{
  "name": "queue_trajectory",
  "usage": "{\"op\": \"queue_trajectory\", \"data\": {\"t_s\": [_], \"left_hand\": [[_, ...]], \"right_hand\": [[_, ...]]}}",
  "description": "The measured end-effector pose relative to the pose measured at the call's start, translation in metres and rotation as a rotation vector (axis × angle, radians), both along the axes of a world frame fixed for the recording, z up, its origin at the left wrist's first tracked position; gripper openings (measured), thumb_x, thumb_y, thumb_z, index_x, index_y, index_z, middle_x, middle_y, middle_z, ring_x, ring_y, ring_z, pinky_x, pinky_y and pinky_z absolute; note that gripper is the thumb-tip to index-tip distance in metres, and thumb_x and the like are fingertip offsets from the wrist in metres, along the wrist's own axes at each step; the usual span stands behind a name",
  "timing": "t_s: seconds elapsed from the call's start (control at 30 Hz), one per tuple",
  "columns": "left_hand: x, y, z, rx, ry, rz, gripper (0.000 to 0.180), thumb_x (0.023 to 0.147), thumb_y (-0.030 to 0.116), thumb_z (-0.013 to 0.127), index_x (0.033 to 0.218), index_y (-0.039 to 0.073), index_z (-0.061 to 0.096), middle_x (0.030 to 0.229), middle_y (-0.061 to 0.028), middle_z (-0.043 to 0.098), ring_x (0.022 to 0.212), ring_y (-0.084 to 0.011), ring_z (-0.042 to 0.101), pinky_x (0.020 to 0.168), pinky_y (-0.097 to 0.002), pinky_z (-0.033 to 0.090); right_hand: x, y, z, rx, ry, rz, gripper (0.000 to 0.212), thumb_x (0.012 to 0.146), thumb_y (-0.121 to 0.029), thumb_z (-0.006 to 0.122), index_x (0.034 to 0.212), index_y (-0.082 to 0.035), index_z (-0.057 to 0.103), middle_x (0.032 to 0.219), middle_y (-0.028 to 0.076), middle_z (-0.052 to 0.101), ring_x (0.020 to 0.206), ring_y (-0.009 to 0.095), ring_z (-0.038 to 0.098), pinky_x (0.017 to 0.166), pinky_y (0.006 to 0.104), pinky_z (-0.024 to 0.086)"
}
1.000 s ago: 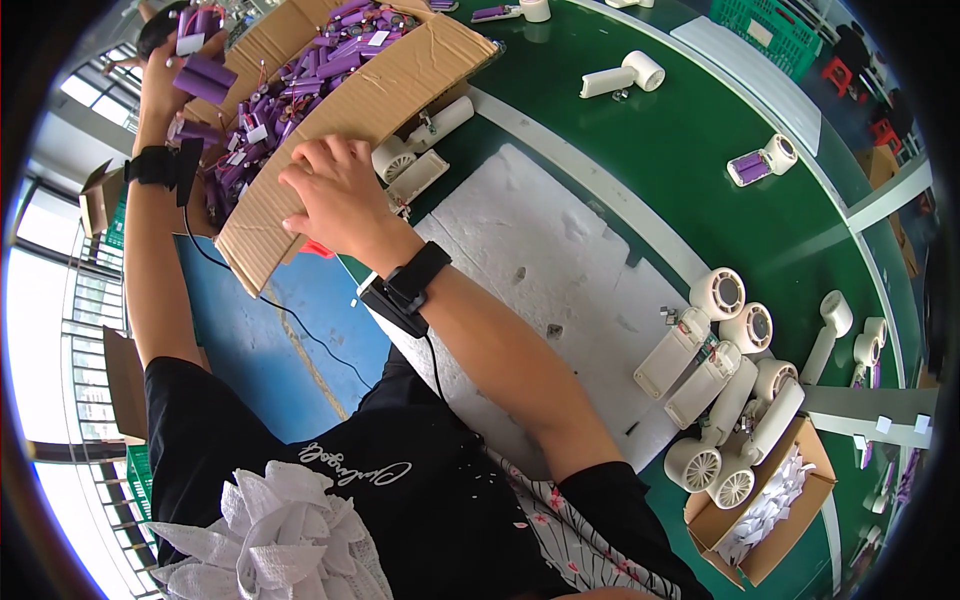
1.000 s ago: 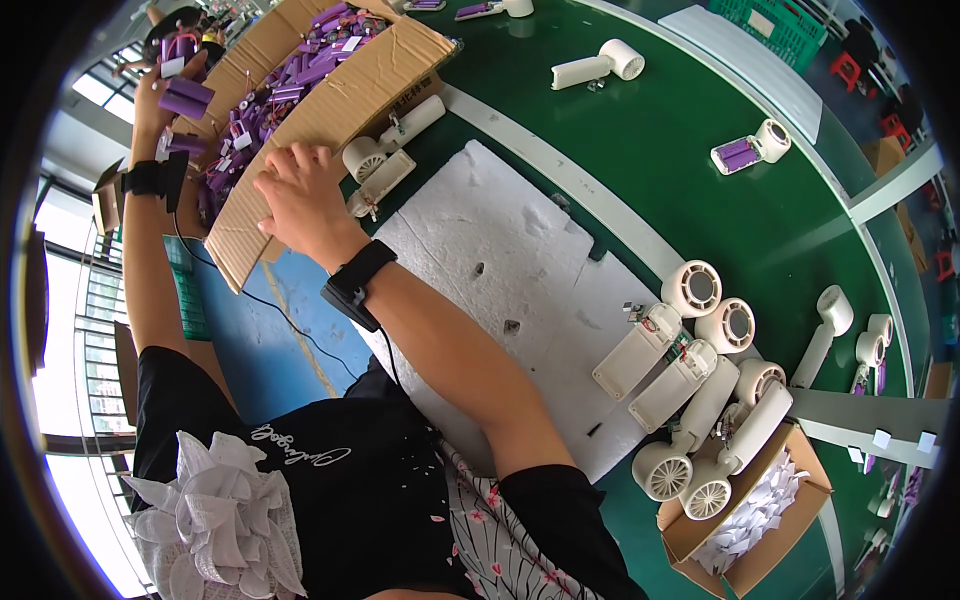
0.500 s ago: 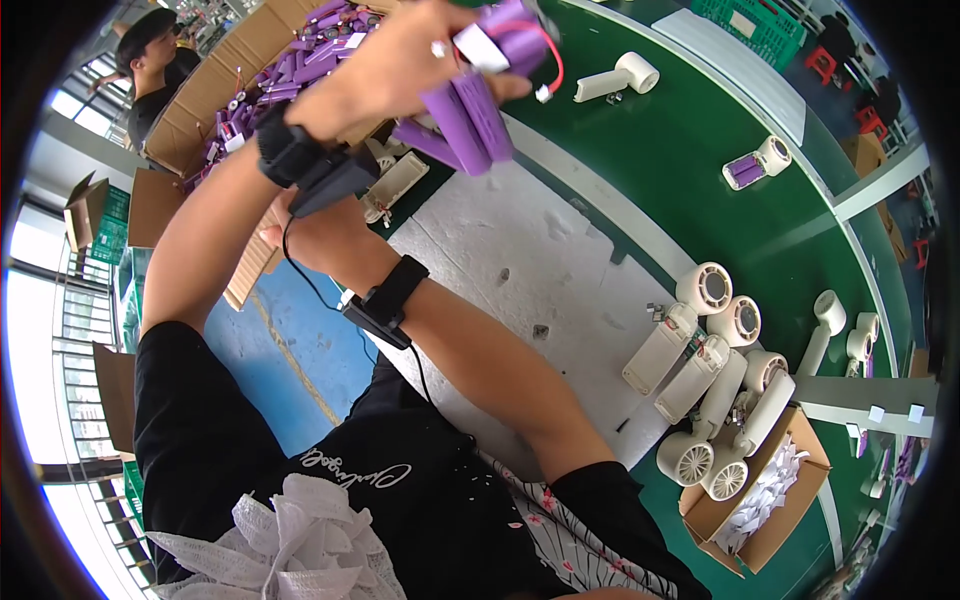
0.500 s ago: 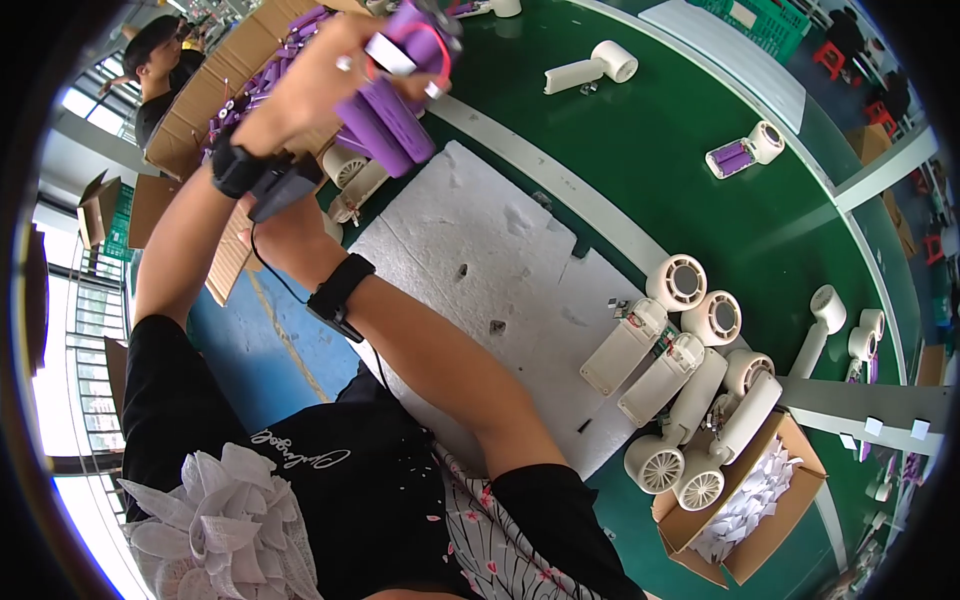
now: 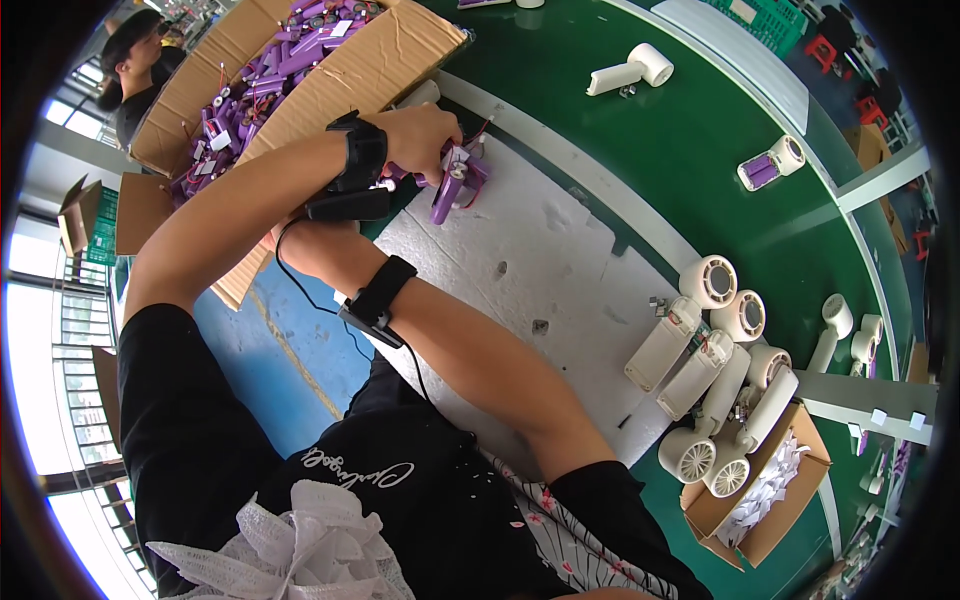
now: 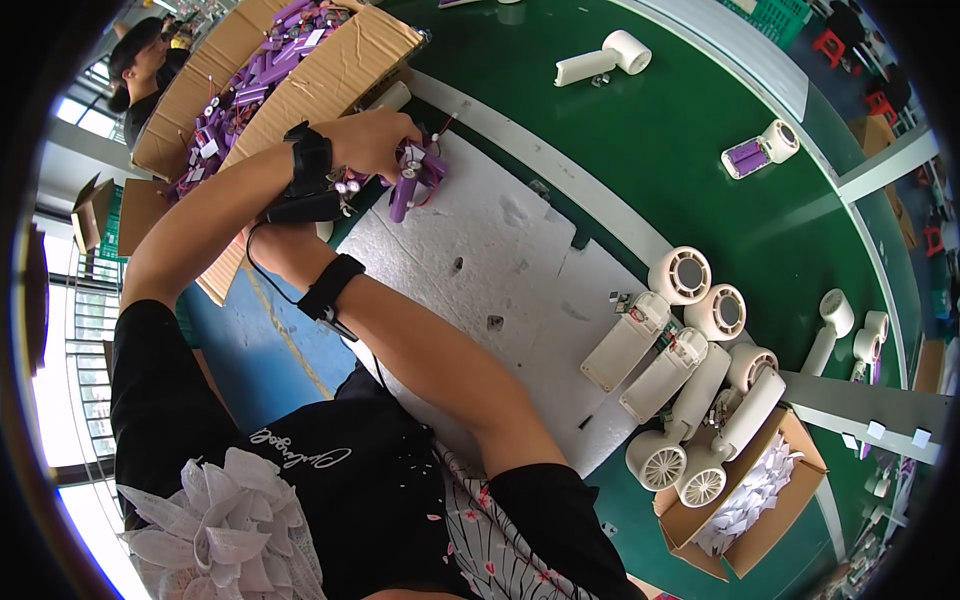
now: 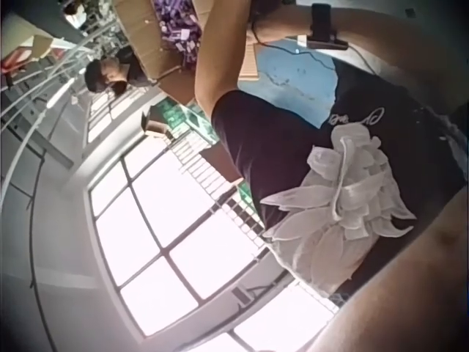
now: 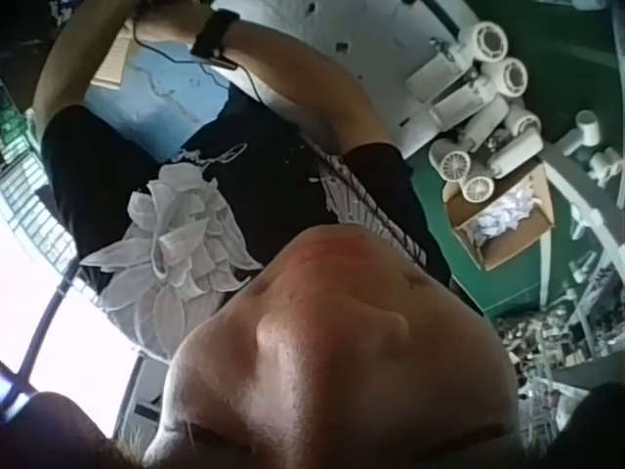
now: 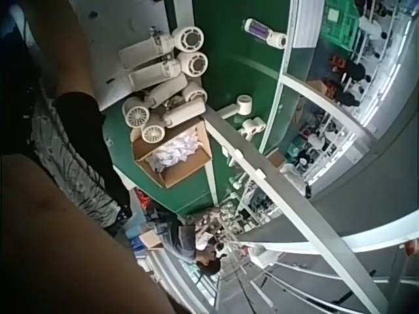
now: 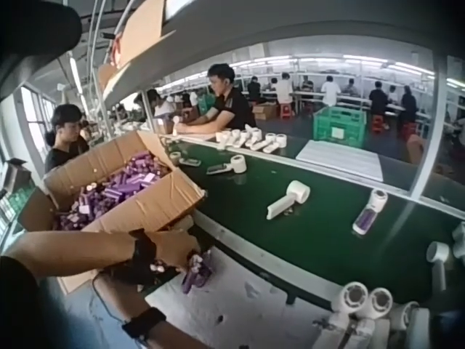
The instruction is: The person picks up a battery pack from a box, places it into a handheld fan housing, and connects the wires to a circuit board by hand. After testing the connection, they press the battery into the compartment and set the fan aside.
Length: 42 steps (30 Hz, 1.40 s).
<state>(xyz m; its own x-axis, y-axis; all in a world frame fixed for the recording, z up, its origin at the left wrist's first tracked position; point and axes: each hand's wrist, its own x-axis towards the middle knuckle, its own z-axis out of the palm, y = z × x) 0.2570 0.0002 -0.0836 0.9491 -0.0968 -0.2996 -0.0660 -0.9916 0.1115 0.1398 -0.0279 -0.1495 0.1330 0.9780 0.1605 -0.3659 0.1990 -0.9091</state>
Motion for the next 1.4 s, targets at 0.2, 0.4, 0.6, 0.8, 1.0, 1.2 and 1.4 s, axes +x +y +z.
{"op": "queue_trajectory", "data": {"t_s": [0.2, 0.4, 0.6, 0.8, 1.0, 1.2, 1.4], "left_hand": [[-0.004, -0.011, 0.015, -0.055, 0.194, 0.199, 0.059, 0.064, 0.015, 0.076, 0.120, 0.006, 0.061, 0.096, -0.0169, 0.069, 0.074, -0.0322, 0.068, 0.059, -0.0403, 0.055], [-0.016, -0.033, 0.043, -0.037, 0.223, 0.195, 0.076, 0.067, 0.023, 0.077, 0.136, 0.011, 0.049, 0.106, -0.0182, 0.067, 0.077, -0.0313, 0.068, 0.062, -0.0369, 0.055], [-0.030, -0.045, 0.128, -0.353, 0.166, 0.336, 0.075, 0.077, 0.030, 0.076, 0.142, 0.010, 0.044, 0.123, -0.0198, 0.062, 0.096, -0.0320, 0.066, 0.087, -0.0380, 0.052], [-0.040, 0.125, 0.170, -0.235, -0.412, 0.389, 0.050, 0.082, 0.019, 0.069, 0.126, 0.003, 0.054, 0.122, -0.0117, 0.060, 0.092, -0.0214, 0.063, 0.076, -0.0356, 0.052], [-0.010, 0.235, 0.086, 0.384, -0.501, 0.254, 0.073, 0.080, 0.034, 0.075, 0.144, 0.019, 0.042, 0.144, -0.0215, 0.045, 0.123, -0.0289, 0.052, 0.104, -0.0396, 0.041], [0.029, 0.268, 0.078, 0.380, -0.344, 0.403, 0.080, 0.078, 0.039, 0.076, 0.145, 0.015, 0.040, 0.147, -0.0140, 0.043, 0.129, -0.0258, 0.046, 0.109, -0.0362, 0.035], [0.002, 0.340, 0.087, -0.225, -0.292, 0.450, 0.081, 0.078, 0.046, 0.076, 0.142, 0.008, 0.043, 0.136, -0.0105, 0.051, 0.126, -0.0229, 0.048, 0.108, -0.0343, 0.035]], "right_hand": [[0.002, -0.005, 0.002, 0.005, -0.305, -0.093, 0.025, 0.098, -0.029, 0.044, 0.111, -0.012, 0.058, 0.118, 0.005, 0.057, 0.100, 0.018, 0.060, 0.082, 0.0331, 0.049], [0.004, -0.010, 0.009, 0.040, -0.606, -0.182, 0.023, 0.096, -0.032, 0.050, 0.104, -0.014, 0.062, 0.122, 0.004, 0.055, 0.099, 0.018, 0.060, 0.082, 0.0354, 0.048], [0.032, -0.037, 0.039, 0.308, -1.091, -0.706, 0.026, 0.079, -0.033, 0.070, 0.095, -0.015, 0.065, 0.119, 0.005, 0.054, 0.105, 0.022, 0.053, 0.087, 0.0414, 0.041], [0.027, -0.040, 0.054, 0.432, -1.150, -0.825, 0.035, 0.069, -0.032, 0.077, 0.096, -0.014, 0.064, 0.114, 0.004, 0.053, 0.112, 0.026, 0.043, 0.096, 0.0452, 0.031], [0.031, -0.044, 0.052, 0.392, -1.160, -0.785, 0.034, 0.070, -0.030, 0.076, 0.097, -0.014, 0.064, 0.112, 0.003, 0.053, 0.111, 0.025, 0.045, 0.094, 0.0437, 0.033], [0.040, -0.041, 0.050, 0.367, -1.172, -0.787, 0.033, 0.071, -0.029, 0.075, 0.098, -0.013, 0.063, 0.110, 0.003, 0.053, 0.108, 0.024, 0.047, 0.092, 0.0430, 0.034], [0.033, -0.035, 0.058, 0.418, -1.110, -0.741, 0.032, 0.073, -0.028, 0.075, 0.097, -0.012, 0.062, 0.109, 0.003, 0.054, 0.106, 0.023, 0.049, 0.090, 0.0416, 0.036]]}}
